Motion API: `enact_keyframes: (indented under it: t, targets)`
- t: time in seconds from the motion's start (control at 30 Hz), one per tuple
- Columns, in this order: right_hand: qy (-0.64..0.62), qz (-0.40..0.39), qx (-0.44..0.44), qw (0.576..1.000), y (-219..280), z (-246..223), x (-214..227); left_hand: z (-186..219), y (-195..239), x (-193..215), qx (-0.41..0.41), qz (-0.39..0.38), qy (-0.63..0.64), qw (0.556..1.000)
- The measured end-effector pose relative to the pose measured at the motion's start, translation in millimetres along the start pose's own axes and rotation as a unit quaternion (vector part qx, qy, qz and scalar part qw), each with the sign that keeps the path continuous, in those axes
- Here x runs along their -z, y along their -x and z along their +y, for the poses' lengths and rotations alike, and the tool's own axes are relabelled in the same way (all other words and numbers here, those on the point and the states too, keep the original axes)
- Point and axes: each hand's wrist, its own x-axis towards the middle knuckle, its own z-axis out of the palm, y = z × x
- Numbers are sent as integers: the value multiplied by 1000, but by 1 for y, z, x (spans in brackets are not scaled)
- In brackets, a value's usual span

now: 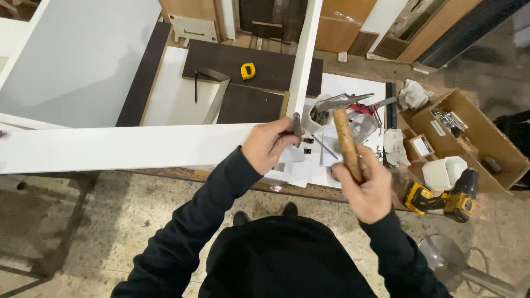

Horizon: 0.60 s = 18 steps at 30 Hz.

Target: The person attaches small metal hinges to the edge of a white furniture panel. They position each hinge, mark screw holes with a pencil, hammer nails to start holes, then drive screws with a cordless drill, working on multiple hinges one at a time.

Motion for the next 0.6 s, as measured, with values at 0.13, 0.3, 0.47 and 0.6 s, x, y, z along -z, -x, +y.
enact_keyframes:
  t: [0.13, 0.3, 0.47, 0.6]
  targets:
    - [-31, -9, 0, 999, -5, 3, -32, 1, -2, 4, 9, -8, 8, 1000]
    - [-117, 12, -54, 992, -5, 13, -53, -3, -4, 10, -1, -34, 18, 999]
    - [-131, 1, -64, 989, -8, 9, -54, -1, -5, 14, 1, -46, 26, 999]
    - [-137, -4, -55, 989, -10, 10, -55, 1, -5, 14, 3, -59, -4, 998]
